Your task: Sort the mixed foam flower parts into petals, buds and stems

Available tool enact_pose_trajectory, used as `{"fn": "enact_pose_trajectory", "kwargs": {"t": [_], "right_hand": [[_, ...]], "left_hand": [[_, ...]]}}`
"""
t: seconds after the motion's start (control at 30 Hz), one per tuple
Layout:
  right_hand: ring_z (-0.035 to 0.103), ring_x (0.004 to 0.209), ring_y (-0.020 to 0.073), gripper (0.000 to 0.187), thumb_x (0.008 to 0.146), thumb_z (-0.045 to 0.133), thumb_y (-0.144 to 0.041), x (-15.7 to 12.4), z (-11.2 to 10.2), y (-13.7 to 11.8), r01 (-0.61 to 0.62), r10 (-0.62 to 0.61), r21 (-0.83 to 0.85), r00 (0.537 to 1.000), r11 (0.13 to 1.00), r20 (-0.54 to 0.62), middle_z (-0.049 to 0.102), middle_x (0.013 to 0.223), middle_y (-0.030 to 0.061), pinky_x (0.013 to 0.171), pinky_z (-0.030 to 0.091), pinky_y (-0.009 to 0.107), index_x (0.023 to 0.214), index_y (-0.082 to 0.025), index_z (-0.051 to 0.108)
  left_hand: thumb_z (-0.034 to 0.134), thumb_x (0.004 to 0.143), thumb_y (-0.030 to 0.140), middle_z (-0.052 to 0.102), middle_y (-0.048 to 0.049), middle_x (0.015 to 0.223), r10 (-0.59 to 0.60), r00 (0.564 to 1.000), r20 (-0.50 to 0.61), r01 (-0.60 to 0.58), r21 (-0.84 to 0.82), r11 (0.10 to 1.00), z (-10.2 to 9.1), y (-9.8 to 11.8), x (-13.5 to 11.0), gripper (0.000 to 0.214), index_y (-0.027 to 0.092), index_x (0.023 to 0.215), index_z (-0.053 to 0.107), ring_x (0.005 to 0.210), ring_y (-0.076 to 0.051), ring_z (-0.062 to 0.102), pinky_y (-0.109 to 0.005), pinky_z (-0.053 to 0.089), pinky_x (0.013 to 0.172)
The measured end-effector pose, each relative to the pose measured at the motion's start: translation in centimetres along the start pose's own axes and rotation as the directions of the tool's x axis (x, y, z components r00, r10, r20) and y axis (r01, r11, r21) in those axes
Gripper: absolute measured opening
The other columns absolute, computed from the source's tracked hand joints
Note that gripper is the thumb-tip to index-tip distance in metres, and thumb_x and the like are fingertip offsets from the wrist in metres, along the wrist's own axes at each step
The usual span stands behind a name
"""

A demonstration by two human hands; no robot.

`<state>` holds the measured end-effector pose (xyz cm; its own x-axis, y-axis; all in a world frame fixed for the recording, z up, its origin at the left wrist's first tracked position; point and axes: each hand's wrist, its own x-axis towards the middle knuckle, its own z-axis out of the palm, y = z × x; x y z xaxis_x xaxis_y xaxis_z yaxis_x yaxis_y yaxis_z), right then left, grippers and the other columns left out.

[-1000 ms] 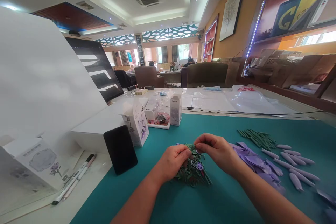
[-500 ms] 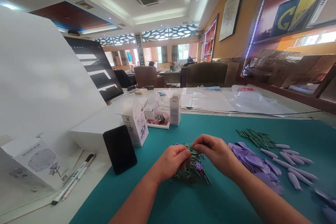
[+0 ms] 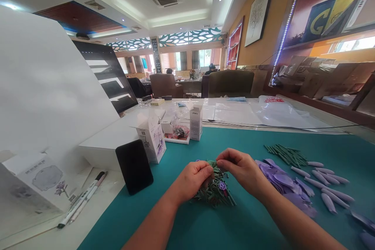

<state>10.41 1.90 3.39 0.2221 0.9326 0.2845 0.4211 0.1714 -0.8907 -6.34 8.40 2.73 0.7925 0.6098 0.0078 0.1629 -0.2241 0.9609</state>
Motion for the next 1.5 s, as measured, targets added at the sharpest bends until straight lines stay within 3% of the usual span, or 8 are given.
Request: {"fn": "enact_pose_trajectory", "kwargs": {"t": [0.2, 0.4, 0.63, 0.97, 1.5], "right_hand": [[0.056, 0.06, 0.0127, 0.014, 0.077, 0.054, -0.031, -0.1, -0.7, -0.5, 0.118, -0.106, -0.294, 0.993, 0.948, 0.055, 0.064, 0.063, -0.0019, 0.055, 0.041, 0.025, 0.068, -0.022, 0.061], [0.058, 0.062, 0.0128, 0.014, 0.08, 0.052, -0.026, -0.4, -1.0, -0.9, 0.256, -0.222, -0.417, 0.967, 0.872, 0.128, 0.066, 0.066, -0.0023, 0.057, 0.041, 0.025, 0.069, -0.023, 0.059], [0.059, 0.063, 0.0123, 0.014, 0.081, 0.052, -0.024, -0.7, -0.8, -1.1, 0.241, -0.187, -0.414, 0.968, 0.878, 0.167, 0.067, 0.069, -0.0028, 0.057, 0.041, 0.023, 0.07, -0.023, 0.06], [0.056, 0.058, 0.0117, 0.013, 0.079, 0.056, -0.029, -0.5, -0.7, -0.9, 0.169, -0.138, -0.394, 0.985, 0.904, 0.105, 0.066, 0.065, -0.0034, 0.054, 0.04, 0.023, 0.073, -0.024, 0.065], [0.059, 0.06, 0.0126, 0.015, 0.079, 0.054, -0.026, -0.9, -0.7, -1.4, 0.213, -0.153, -0.444, 0.974, 0.87, 0.166, 0.067, 0.065, -0.0035, 0.055, 0.038, 0.024, 0.065, -0.024, 0.06]], "left_hand": [[0.044, 0.088, 0.044, 0.044, 0.0034, 0.057, 0.004, 1.0, 0.008, -0.005, 0.067, 0.998, -0.1, 0.2, -0.1, 0.034, 0.015, 0.073, 0.055, 0.054, -0.01, 0.038, -0.022, 0.03, 0.052], [0.047, 0.086, 0.044, 0.043, 0.0039, 0.057, -0.022, 0.999, 0.047, 0.019, 0.067, 0.998, -0.5, 0.3, -0.2, 0.033, 0.015, 0.073, 0.055, 0.055, -0.01, 0.037, -0.023, 0.031, 0.053], [0.049, 0.085, 0.046, 0.044, 0.003, 0.059, -0.055, 0.995, 0.08, 0.047, 0.1, 0.994, -1.0, 0.6, -0.4, 0.035, 0.014, 0.073, 0.056, 0.055, -0.01, 0.037, -0.023, 0.03, 0.051], [0.046, 0.086, 0.045, 0.045, 0.0023, 0.06, -0.024, 0.998, 0.056, 0.016, 0.136, 0.991, -0.9, 0.3, -0.3, 0.034, 0.014, 0.076, 0.059, 0.058, -0.012, 0.04, -0.023, 0.031, 0.054], [0.048, 0.083, 0.041, 0.045, 0.0016, 0.062, -0.063, 0.995, 0.083, 0.048, 0.165, 0.985, -1.2, 1.5, -0.8, 0.03, 0.015, 0.072, 0.057, 0.059, -0.012, 0.04, -0.022, 0.03, 0.052]]}}
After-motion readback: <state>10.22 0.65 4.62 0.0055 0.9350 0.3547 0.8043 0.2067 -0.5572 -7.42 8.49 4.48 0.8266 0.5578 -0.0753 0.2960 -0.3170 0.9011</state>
